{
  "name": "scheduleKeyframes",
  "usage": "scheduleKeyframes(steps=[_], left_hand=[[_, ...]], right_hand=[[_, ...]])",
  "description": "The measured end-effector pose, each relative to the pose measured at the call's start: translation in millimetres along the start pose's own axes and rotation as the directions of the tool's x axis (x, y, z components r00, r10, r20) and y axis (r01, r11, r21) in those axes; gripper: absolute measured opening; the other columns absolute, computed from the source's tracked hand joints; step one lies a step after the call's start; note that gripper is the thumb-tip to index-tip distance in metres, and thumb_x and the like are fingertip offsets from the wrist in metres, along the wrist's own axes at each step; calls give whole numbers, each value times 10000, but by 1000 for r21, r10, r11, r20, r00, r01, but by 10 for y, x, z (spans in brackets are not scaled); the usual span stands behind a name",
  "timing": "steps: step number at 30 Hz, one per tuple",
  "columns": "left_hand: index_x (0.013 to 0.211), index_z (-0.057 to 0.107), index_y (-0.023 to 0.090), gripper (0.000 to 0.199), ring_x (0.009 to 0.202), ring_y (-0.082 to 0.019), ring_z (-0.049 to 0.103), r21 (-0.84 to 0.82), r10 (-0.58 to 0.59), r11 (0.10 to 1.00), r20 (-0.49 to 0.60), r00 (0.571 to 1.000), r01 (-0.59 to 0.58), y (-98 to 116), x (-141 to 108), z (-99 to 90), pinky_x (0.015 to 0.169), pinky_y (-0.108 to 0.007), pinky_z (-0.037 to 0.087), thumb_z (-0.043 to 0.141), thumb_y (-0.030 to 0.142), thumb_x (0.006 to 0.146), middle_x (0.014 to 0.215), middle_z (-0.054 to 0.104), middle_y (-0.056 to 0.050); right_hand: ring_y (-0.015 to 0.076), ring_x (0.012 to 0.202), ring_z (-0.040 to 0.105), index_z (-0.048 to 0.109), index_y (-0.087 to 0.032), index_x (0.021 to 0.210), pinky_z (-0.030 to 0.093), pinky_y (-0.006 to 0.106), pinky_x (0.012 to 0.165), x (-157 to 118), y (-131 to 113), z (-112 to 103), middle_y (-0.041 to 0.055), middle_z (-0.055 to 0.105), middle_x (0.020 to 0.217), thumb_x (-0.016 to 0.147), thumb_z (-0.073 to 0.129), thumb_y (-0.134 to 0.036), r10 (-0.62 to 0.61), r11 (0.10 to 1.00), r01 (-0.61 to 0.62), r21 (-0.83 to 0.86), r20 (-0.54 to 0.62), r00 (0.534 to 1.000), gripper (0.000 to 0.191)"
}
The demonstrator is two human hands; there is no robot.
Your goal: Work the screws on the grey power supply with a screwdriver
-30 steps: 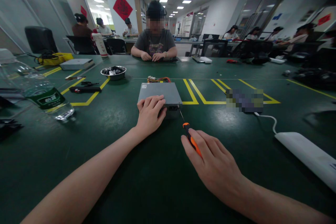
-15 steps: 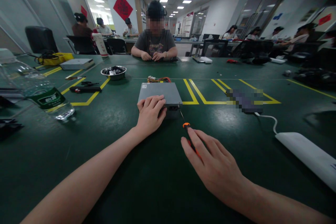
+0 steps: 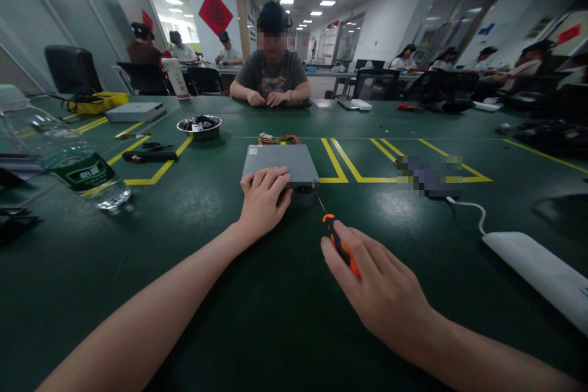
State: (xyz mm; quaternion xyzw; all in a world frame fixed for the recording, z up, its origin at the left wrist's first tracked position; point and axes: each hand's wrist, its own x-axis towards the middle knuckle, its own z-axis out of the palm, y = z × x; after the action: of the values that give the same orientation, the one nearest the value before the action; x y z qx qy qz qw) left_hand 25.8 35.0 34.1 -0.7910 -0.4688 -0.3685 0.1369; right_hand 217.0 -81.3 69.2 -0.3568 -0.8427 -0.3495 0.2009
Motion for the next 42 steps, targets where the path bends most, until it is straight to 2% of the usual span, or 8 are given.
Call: scheduleKeyframes(steps=[5, 9, 12, 20, 26, 32, 36, 42], left_hand=[[1027, 518, 257, 185, 1107, -230, 461, 1, 5, 1000, 6, 1000, -5, 0, 2, -10, 868, -427, 254, 481, 244, 846, 1204, 565, -28], [1035, 519, 260, 196, 1108, -230, 457, -5, 0, 1000, 6, 1000, 0, 2, 3, -11, 874, -428, 251, 482, 236, 844, 1206, 563, -27], [1033, 521, 257, 192, 1105, -227, 459, -10, 1, 1000, 8, 1000, -1, 4, 6, -14, 874, -427, 251, 485, 242, 844, 1204, 564, -24], [1035, 520, 256, 194, 1111, -223, 457, -9, 0, 1000, 9, 1000, 0, -1, 1, -6, 877, -426, 253, 483, 245, 845, 1209, 561, -21], [1030, 523, 260, 189, 1112, -224, 458, -4, -1, 1000, 1, 1000, 1, -4, -2, 2, 883, -426, 245, 479, 242, 848, 1205, 565, -27], [1037, 512, 256, 191, 1114, -221, 454, -2, 8, 1000, 9, 1000, -8, -11, -4, -3, 879, -419, 251, 475, 241, 850, 1212, 559, -24], [1037, 509, 253, 189, 1115, -224, 456, 0, 10, 1000, 11, 1000, -10, -9, -3, -8, 877, -422, 250, 472, 244, 852, 1214, 557, -28], [1035, 510, 253, 189, 1113, -220, 458, -4, 11, 1000, 5, 1000, -11, -6, 0, -11, 880, -420, 251, 477, 243, 850, 1210, 560, -28]], right_hand=[[192, 730, 604, 606, -123, 953, 478, 312, 650, 33, 86, -31, 109, 641, 849, 840, 517, -218, 81, 996, -81, -40, 3, 997, 173], [245, 951, 579, 590, -112, 1015, 476, 359, 765, 22, -23, -6, 170, 608, 1032, 814, 447, -70, 35, 999, -35, 5, 33, 999, 250], [235, 990, 566, 571, -114, 1049, 471, 339, 789, -1, -84, 11, 168, 610, 1056, 808, 408, -33, -27, 999, 26, 19, 44, 999, 302], [184, 690, 601, 552, -159, 914, 470, 296, 615, -2, 4, 47, 111, 631, 811, 848, 499, -264, 21, 998, -20, 54, -7, 1000, 134], [211, 878, 592, 542, -143, 994, 482, 319, 705, -5, -62, 83, 176, 601, 1006, 811, 411, -46, -52, 992, 55, 112, -27, 998, 245], [152, 657, 595, 587, -161, 942, 468, 273, 625, 3, 20, 41, 162, 638, 952, 804, 489, -78, -24, 999, 25, 38, -41, 999, 188], [166, 687, 601, 595, -164, 923, 470, 291, 642, -11, 20, 46, 156, 635, 952, 811, 537, -176, 9, 999, -8, 53, -29, 1000, 127], [176, 769, 614, 556, -110, 964, 480, 295, 679, -8, -13, 65, 195, 616, 1017, 806, 447, -34, -28, 998, 28, 54, -5, 1000, 207]])
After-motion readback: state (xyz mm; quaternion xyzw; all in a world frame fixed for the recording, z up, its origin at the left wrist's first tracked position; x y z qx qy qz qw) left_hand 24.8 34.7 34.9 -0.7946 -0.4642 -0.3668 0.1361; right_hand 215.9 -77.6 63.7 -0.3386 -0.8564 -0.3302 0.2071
